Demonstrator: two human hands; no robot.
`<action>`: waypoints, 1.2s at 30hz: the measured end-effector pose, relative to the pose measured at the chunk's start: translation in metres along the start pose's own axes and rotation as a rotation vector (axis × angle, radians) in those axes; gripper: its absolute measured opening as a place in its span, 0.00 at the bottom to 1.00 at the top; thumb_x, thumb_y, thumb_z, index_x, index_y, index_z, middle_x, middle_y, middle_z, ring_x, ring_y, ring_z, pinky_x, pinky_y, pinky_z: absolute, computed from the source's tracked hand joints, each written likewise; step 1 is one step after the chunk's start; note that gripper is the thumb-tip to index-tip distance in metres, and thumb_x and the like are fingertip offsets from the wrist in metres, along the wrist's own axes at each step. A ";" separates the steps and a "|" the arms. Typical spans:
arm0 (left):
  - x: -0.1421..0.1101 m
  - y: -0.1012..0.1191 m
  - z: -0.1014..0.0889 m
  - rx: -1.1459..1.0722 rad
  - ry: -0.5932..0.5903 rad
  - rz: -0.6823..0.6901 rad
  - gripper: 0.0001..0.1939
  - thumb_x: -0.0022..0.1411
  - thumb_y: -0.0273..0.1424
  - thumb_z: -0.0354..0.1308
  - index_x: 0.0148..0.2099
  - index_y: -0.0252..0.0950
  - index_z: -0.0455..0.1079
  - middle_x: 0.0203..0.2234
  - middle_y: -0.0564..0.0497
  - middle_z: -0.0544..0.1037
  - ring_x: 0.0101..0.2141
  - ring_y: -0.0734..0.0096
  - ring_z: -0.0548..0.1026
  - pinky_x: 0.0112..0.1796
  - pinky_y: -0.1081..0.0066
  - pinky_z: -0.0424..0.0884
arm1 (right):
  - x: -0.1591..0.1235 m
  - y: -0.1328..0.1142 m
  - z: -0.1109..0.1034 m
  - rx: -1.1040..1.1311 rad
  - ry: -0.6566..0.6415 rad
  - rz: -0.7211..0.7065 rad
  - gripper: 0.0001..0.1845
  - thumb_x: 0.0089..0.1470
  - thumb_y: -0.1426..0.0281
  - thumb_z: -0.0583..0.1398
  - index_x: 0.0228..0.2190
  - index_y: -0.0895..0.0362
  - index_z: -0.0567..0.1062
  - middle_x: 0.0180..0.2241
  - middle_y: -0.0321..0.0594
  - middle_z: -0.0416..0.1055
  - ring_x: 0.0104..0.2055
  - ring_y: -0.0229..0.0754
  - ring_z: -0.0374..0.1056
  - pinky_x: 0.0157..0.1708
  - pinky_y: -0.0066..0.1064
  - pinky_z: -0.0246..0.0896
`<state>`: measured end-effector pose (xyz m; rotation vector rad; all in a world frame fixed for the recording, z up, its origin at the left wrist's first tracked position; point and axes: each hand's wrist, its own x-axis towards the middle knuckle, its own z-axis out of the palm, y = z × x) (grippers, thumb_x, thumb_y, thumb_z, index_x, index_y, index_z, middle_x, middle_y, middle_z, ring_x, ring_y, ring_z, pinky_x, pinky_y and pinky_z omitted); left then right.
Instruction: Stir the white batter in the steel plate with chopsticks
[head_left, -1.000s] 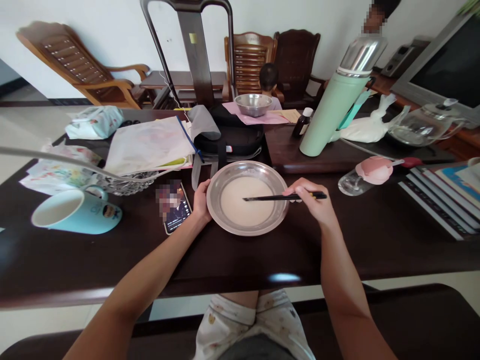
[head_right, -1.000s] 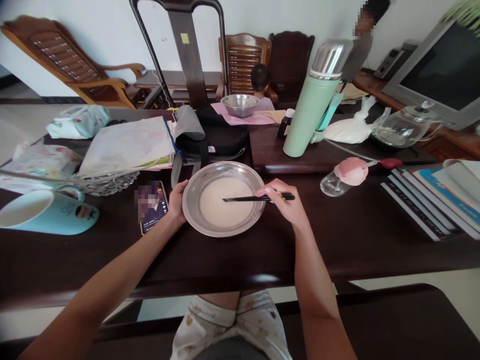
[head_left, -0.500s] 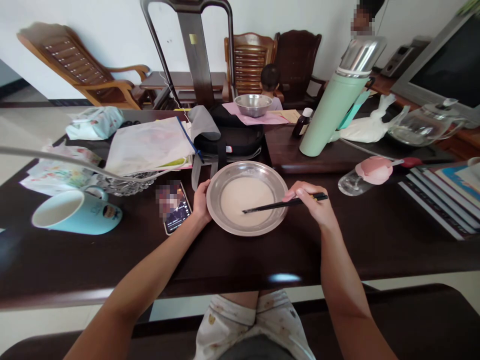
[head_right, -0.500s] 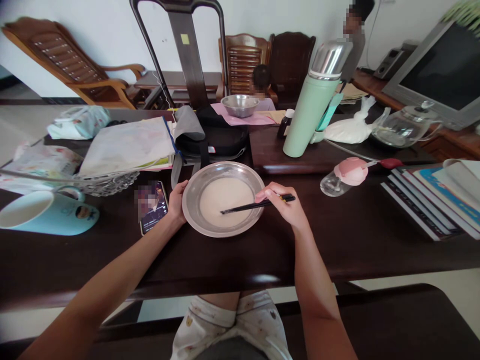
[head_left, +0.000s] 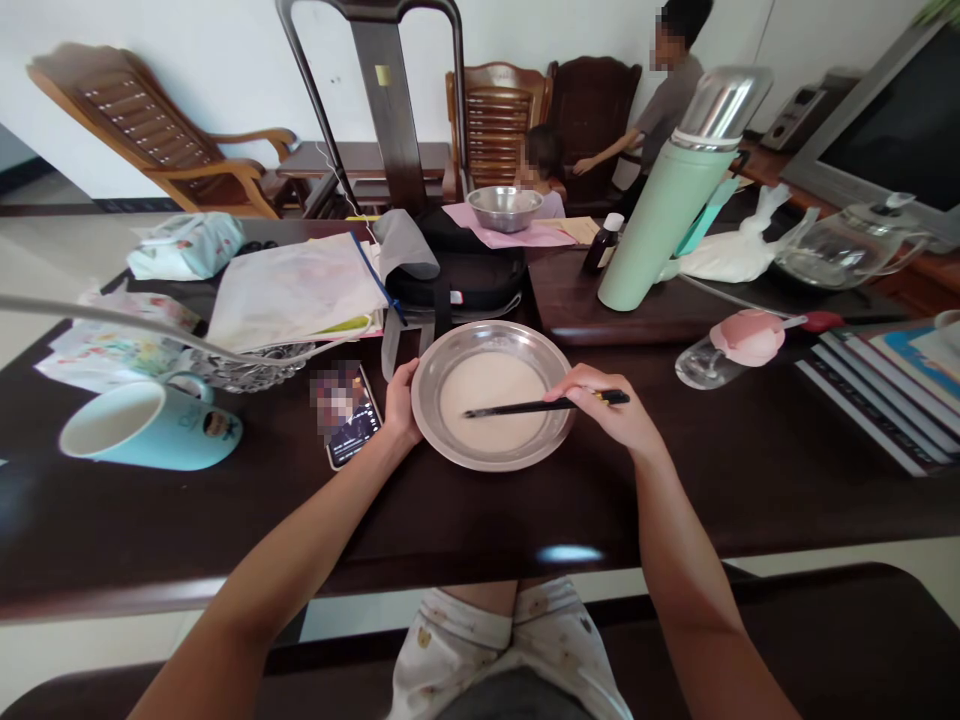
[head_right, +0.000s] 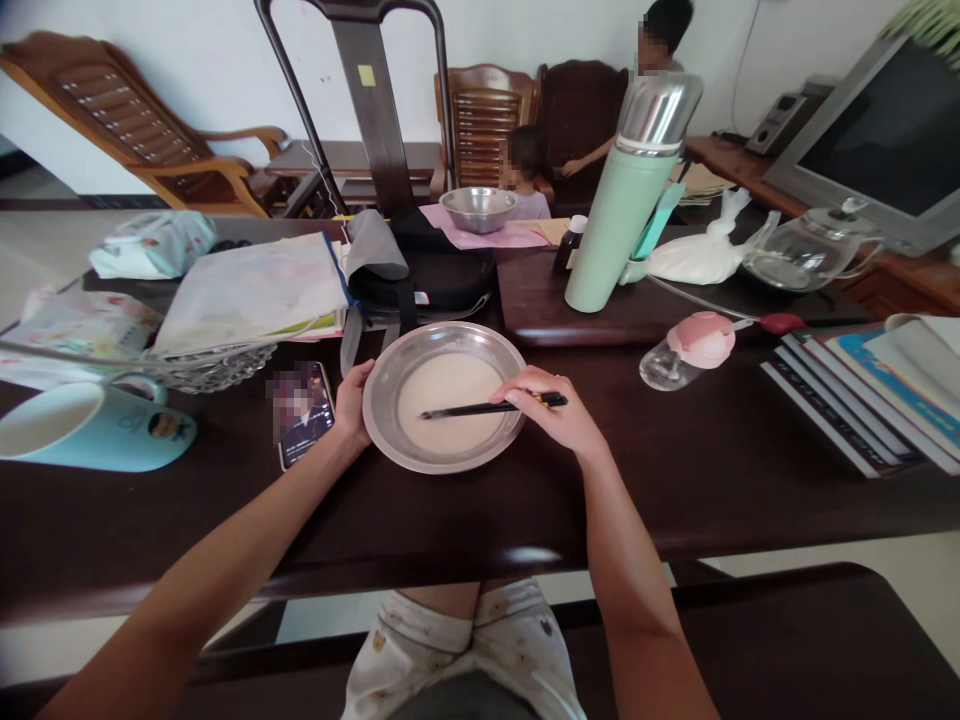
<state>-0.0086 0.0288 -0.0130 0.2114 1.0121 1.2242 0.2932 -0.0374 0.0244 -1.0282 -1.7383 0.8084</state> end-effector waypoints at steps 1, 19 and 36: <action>0.000 0.000 0.000 0.001 0.002 0.002 0.08 0.60 0.36 0.63 0.36 0.37 0.78 0.33 0.44 0.87 0.42 0.41 0.87 0.45 0.50 0.85 | 0.000 0.000 0.000 -0.026 0.021 -0.004 0.24 0.68 0.45 0.64 0.35 0.50 0.90 0.35 0.43 0.88 0.39 0.47 0.82 0.43 0.40 0.77; -0.003 0.001 0.003 0.024 0.000 0.009 0.08 0.59 0.36 0.64 0.38 0.37 0.79 0.32 0.44 0.87 0.41 0.41 0.87 0.44 0.50 0.85 | -0.002 0.000 -0.004 0.093 0.077 0.024 0.24 0.70 0.47 0.63 0.32 0.50 0.89 0.31 0.41 0.87 0.35 0.46 0.83 0.39 0.37 0.77; 0.002 0.000 -0.003 0.031 -0.026 0.027 0.07 0.57 0.36 0.66 0.35 0.38 0.77 0.33 0.44 0.87 0.42 0.42 0.87 0.46 0.51 0.85 | 0.000 0.001 0.000 -0.025 0.049 0.005 0.25 0.67 0.44 0.65 0.35 0.49 0.90 0.35 0.43 0.88 0.40 0.48 0.83 0.43 0.41 0.78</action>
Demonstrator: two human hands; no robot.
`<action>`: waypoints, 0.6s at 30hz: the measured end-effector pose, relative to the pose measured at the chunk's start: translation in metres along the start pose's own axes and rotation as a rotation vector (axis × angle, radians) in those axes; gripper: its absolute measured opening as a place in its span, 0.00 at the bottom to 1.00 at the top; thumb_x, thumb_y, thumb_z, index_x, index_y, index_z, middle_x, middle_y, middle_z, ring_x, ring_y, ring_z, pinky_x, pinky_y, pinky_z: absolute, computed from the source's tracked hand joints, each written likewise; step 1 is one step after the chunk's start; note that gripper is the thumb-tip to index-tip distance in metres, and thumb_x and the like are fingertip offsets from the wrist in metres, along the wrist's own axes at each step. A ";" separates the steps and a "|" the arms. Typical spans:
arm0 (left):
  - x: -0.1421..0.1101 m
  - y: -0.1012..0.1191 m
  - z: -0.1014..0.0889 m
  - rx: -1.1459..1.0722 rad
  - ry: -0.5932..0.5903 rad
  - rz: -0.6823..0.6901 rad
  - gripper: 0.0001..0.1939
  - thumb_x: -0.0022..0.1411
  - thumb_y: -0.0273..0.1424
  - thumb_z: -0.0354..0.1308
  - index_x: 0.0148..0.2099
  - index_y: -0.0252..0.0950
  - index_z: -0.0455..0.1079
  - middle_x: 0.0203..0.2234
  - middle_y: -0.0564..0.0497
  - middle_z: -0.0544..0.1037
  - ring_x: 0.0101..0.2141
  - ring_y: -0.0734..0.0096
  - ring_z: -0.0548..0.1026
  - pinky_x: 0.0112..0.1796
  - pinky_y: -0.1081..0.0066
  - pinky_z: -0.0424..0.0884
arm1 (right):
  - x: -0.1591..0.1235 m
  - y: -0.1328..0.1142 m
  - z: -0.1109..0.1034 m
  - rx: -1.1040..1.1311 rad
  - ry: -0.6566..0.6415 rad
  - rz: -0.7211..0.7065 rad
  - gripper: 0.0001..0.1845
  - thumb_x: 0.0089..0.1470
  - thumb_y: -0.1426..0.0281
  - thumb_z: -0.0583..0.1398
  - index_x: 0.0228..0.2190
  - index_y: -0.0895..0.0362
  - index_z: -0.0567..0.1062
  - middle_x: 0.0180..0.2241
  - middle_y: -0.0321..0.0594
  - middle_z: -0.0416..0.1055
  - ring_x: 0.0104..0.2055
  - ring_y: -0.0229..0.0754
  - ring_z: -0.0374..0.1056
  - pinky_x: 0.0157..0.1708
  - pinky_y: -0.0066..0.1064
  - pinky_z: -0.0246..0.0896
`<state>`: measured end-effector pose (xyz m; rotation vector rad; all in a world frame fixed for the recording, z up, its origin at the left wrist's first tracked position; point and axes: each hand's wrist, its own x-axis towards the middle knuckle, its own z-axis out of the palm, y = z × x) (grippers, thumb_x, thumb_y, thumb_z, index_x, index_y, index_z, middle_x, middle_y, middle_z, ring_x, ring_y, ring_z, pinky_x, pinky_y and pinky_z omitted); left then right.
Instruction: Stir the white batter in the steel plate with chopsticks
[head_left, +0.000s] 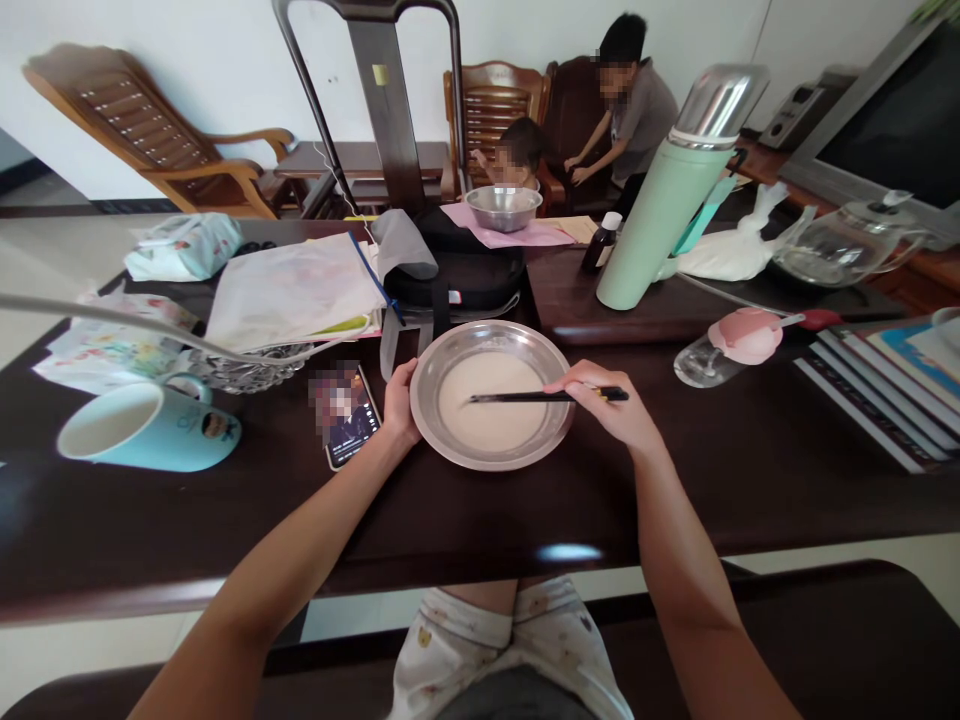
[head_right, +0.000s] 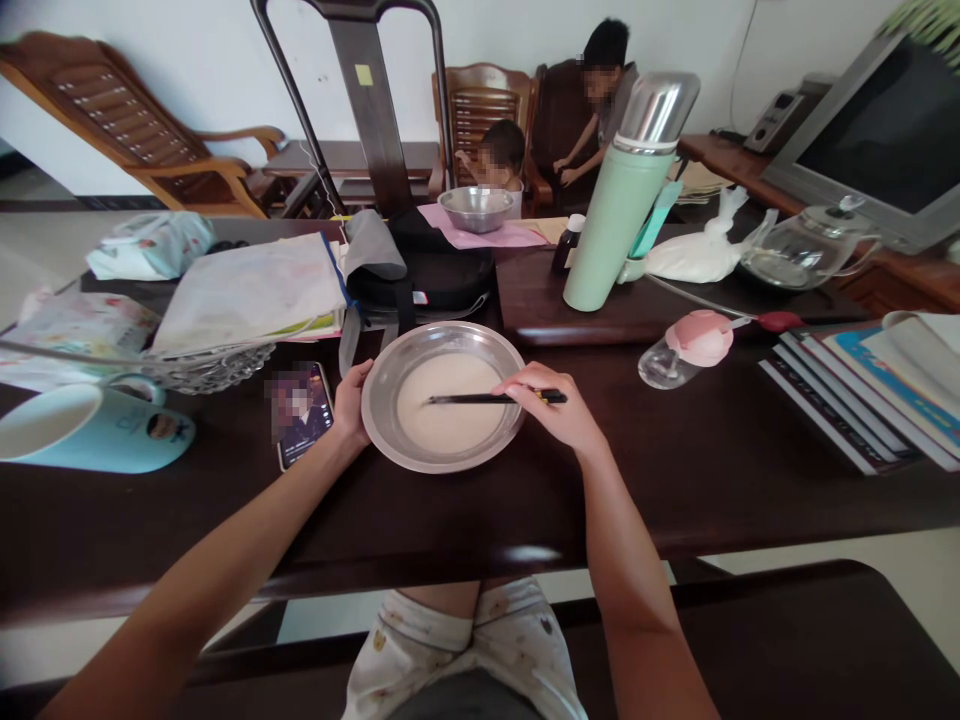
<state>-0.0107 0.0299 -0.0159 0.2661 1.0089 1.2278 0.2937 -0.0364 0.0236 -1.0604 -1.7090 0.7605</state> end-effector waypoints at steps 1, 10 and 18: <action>0.000 0.000 0.000 0.004 -0.003 0.000 0.08 0.57 0.37 0.67 0.36 0.38 0.77 0.33 0.44 0.87 0.42 0.42 0.87 0.45 0.50 0.85 | 0.000 0.000 -0.001 -0.004 0.030 0.006 0.24 0.67 0.44 0.65 0.34 0.49 0.90 0.35 0.42 0.88 0.40 0.48 0.83 0.43 0.41 0.78; -0.002 0.000 0.002 0.026 0.011 -0.004 0.12 0.59 0.38 0.66 0.42 0.37 0.80 0.34 0.45 0.88 0.40 0.42 0.87 0.44 0.50 0.85 | -0.001 -0.001 0.000 0.039 -0.024 0.009 0.25 0.67 0.44 0.65 0.34 0.50 0.90 0.34 0.42 0.88 0.38 0.47 0.83 0.42 0.40 0.78; -0.004 0.001 0.005 0.019 0.033 -0.024 0.11 0.59 0.38 0.65 0.41 0.37 0.79 0.34 0.44 0.88 0.40 0.41 0.87 0.44 0.49 0.85 | -0.003 0.000 -0.002 0.109 0.084 0.064 0.27 0.68 0.44 0.64 0.32 0.51 0.88 0.30 0.41 0.86 0.34 0.47 0.83 0.40 0.40 0.79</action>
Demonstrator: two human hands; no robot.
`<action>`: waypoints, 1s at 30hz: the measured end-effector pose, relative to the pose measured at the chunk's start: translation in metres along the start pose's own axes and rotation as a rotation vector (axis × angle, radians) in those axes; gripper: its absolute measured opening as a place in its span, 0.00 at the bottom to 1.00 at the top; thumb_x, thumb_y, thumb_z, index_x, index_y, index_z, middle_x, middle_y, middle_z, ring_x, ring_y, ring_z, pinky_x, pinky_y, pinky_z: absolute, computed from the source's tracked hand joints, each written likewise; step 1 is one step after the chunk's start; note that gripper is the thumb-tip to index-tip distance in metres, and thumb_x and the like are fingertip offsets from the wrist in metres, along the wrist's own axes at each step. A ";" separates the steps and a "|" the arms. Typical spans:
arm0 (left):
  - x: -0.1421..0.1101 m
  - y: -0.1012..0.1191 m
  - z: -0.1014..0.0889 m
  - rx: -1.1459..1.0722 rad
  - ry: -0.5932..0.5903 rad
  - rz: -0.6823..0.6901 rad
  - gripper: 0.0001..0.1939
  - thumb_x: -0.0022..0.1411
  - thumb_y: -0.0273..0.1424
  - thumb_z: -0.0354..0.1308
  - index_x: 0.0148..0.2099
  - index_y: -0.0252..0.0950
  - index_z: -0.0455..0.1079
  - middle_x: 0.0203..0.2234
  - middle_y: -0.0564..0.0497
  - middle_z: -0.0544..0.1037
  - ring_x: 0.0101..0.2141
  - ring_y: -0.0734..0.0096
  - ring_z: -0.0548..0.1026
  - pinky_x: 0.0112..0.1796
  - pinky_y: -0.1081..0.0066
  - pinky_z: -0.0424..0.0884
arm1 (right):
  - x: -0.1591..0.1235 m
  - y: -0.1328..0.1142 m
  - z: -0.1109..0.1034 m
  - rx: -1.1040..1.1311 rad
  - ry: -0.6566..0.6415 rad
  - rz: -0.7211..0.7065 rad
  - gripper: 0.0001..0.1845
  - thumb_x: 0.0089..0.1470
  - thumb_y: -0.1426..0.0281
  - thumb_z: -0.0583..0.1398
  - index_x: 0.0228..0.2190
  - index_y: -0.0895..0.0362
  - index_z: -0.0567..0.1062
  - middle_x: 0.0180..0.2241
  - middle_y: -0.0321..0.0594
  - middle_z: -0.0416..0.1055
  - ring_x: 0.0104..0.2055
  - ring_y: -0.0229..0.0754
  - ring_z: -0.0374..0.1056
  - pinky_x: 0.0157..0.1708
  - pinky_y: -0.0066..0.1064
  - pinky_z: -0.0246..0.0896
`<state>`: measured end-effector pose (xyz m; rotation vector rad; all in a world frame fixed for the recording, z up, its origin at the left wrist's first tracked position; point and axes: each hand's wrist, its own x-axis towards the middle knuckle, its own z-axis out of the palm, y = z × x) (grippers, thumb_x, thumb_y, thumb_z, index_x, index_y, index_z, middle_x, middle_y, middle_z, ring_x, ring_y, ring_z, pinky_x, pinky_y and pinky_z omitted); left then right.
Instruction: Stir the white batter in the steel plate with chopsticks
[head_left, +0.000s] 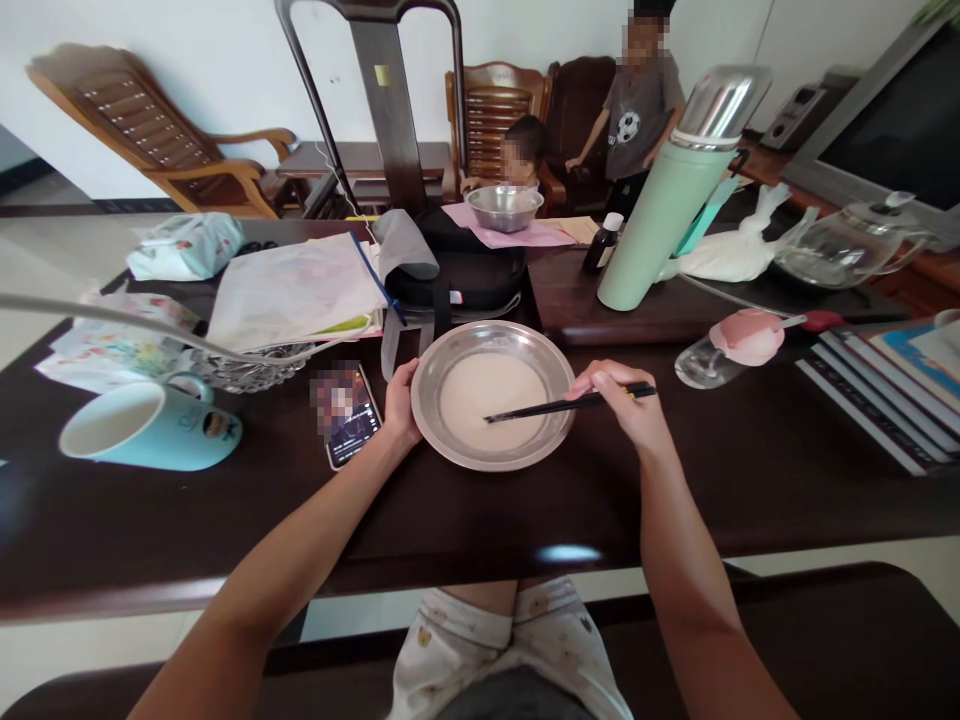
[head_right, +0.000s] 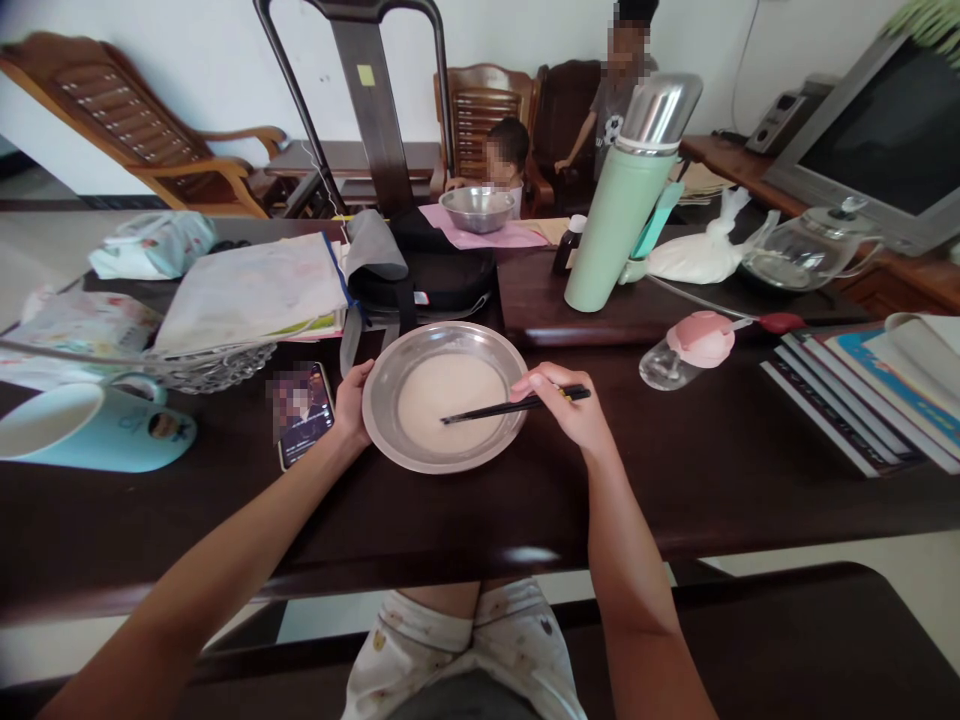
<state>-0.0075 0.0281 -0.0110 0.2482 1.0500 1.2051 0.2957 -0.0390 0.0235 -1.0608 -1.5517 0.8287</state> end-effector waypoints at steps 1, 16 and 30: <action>0.001 0.000 -0.001 0.002 -0.008 0.011 0.11 0.58 0.38 0.65 0.40 0.37 0.79 0.34 0.44 0.88 0.40 0.41 0.87 0.44 0.49 0.85 | 0.000 0.000 0.001 -0.009 -0.041 -0.009 0.27 0.67 0.44 0.64 0.32 0.51 0.89 0.31 0.42 0.87 0.35 0.47 0.83 0.40 0.40 0.79; 0.003 -0.001 -0.002 -0.037 -0.023 0.022 0.07 0.57 0.36 0.66 0.33 0.38 0.76 0.32 0.44 0.86 0.43 0.41 0.87 0.47 0.51 0.84 | 0.002 -0.002 0.003 -0.102 -0.102 -0.059 0.26 0.67 0.44 0.64 0.34 0.49 0.90 0.34 0.43 0.87 0.39 0.47 0.82 0.43 0.40 0.77; 0.003 0.000 -0.003 -0.031 -0.021 0.005 0.10 0.59 0.37 0.65 0.40 0.37 0.80 0.34 0.44 0.88 0.41 0.42 0.87 0.45 0.50 0.85 | 0.002 0.001 0.000 -0.105 -0.034 -0.049 0.24 0.67 0.45 0.65 0.34 0.49 0.90 0.35 0.42 0.87 0.40 0.48 0.82 0.44 0.41 0.78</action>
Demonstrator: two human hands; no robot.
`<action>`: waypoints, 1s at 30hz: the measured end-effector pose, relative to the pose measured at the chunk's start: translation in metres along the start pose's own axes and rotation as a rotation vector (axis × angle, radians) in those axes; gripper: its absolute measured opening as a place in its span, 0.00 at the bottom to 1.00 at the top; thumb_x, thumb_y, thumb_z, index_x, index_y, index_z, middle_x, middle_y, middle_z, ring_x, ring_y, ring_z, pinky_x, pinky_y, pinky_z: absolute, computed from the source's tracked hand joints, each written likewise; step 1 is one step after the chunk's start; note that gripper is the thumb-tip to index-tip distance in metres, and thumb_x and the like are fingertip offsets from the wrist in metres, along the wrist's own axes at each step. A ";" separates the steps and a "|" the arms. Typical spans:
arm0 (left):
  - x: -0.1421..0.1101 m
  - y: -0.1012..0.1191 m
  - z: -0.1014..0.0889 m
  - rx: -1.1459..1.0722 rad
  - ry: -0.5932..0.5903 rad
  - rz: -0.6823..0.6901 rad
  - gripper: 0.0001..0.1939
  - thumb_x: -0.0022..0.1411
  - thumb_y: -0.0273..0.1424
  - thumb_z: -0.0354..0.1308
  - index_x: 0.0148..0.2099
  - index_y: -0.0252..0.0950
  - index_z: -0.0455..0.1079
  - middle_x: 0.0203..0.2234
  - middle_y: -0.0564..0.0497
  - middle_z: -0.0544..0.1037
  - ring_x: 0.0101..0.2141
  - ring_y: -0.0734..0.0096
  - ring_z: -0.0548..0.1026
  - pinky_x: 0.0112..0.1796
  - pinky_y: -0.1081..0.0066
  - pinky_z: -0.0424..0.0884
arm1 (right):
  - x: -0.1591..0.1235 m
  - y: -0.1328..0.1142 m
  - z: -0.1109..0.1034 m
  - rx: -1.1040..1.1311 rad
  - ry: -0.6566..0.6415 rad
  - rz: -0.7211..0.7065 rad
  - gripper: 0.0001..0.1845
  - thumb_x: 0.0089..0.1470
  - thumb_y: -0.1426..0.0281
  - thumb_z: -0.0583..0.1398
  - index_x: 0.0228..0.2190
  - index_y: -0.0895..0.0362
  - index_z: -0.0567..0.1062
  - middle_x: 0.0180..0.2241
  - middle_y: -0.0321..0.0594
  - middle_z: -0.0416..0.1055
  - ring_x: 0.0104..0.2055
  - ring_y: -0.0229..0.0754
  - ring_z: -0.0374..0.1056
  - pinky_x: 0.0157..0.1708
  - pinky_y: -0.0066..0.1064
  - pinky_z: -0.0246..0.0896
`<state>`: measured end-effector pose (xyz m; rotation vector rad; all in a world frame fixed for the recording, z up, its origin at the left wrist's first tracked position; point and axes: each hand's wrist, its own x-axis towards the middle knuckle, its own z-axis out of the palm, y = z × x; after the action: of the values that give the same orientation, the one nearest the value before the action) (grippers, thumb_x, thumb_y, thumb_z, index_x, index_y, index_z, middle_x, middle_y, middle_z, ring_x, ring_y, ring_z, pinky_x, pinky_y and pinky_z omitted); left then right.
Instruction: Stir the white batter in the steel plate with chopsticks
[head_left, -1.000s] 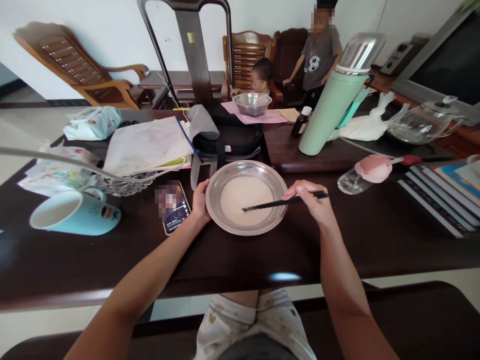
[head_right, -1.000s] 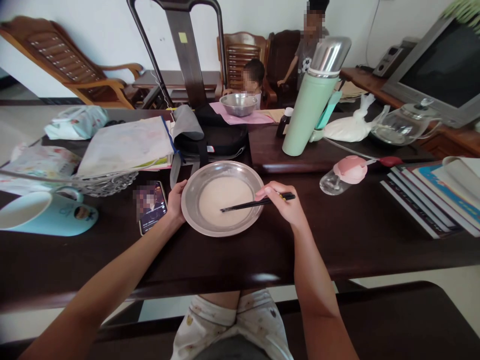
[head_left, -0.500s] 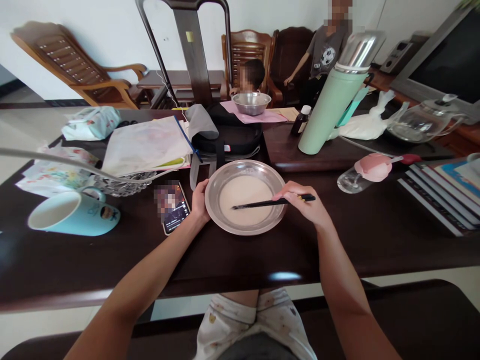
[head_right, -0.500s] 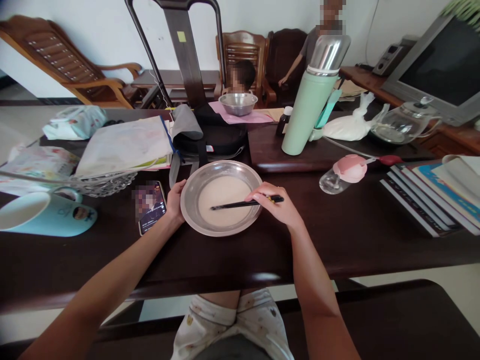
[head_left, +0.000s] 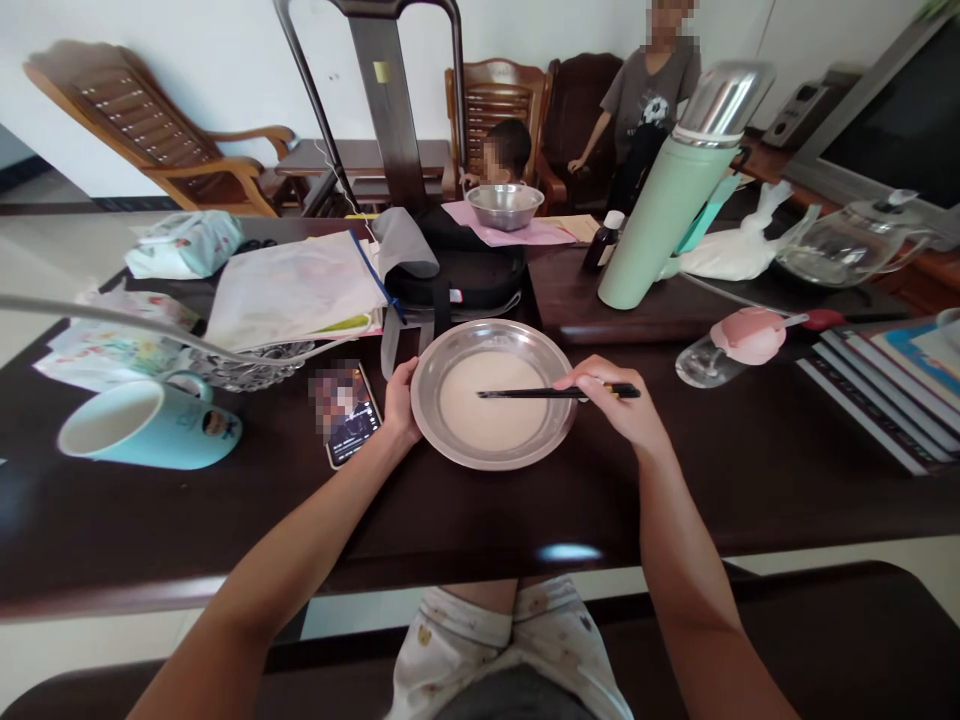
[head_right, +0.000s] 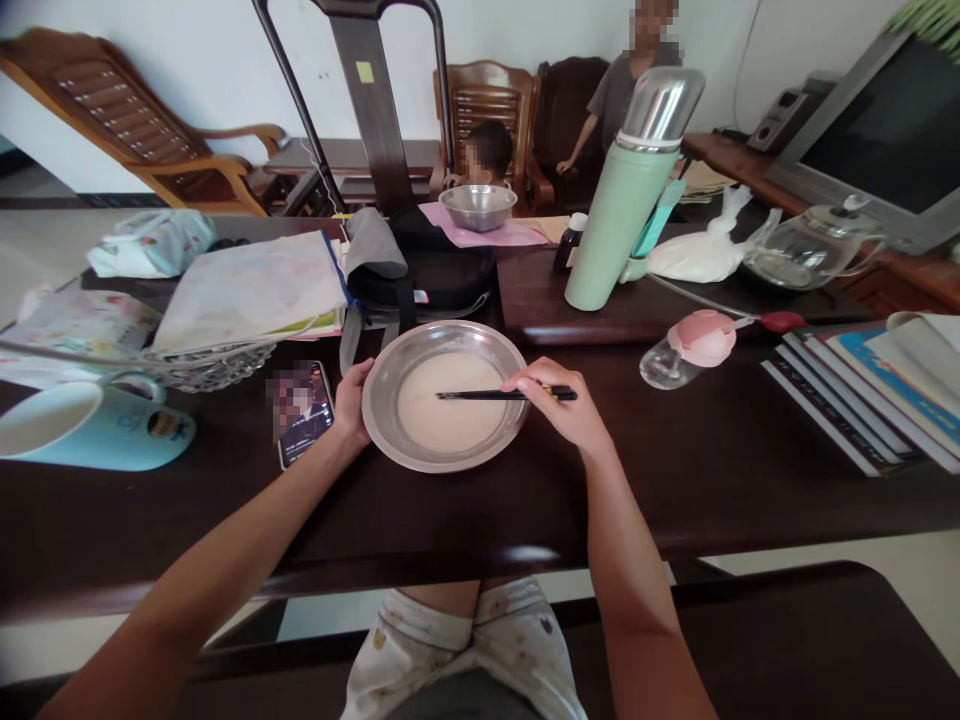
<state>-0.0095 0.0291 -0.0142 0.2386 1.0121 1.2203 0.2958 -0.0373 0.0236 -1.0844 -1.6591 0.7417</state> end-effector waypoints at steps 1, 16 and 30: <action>-0.001 0.000 0.001 -0.012 0.007 -0.007 0.10 0.60 0.36 0.65 0.40 0.37 0.80 0.34 0.44 0.88 0.41 0.42 0.87 0.45 0.50 0.85 | -0.001 0.000 -0.001 0.028 0.024 0.012 0.24 0.68 0.46 0.64 0.34 0.49 0.89 0.34 0.42 0.87 0.38 0.48 0.82 0.43 0.41 0.78; -0.004 0.001 0.005 -0.013 0.031 -0.020 0.10 0.60 0.36 0.63 0.40 0.37 0.80 0.34 0.44 0.88 0.42 0.40 0.87 0.45 0.49 0.85 | -0.001 -0.002 0.000 0.113 -0.007 0.044 0.25 0.68 0.45 0.64 0.33 0.50 0.89 0.31 0.40 0.87 0.36 0.47 0.83 0.42 0.39 0.79; 0.002 -0.001 0.000 -0.022 -0.012 -0.007 0.09 0.60 0.36 0.64 0.39 0.37 0.80 0.34 0.44 0.88 0.42 0.41 0.87 0.46 0.50 0.85 | 0.000 0.001 0.003 0.050 -0.081 0.001 0.24 0.68 0.45 0.64 0.35 0.49 0.90 0.35 0.42 0.88 0.39 0.47 0.83 0.43 0.39 0.78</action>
<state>-0.0093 0.0302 -0.0159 0.2250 0.9878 1.2221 0.2932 -0.0367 0.0220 -1.0317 -1.6991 0.8326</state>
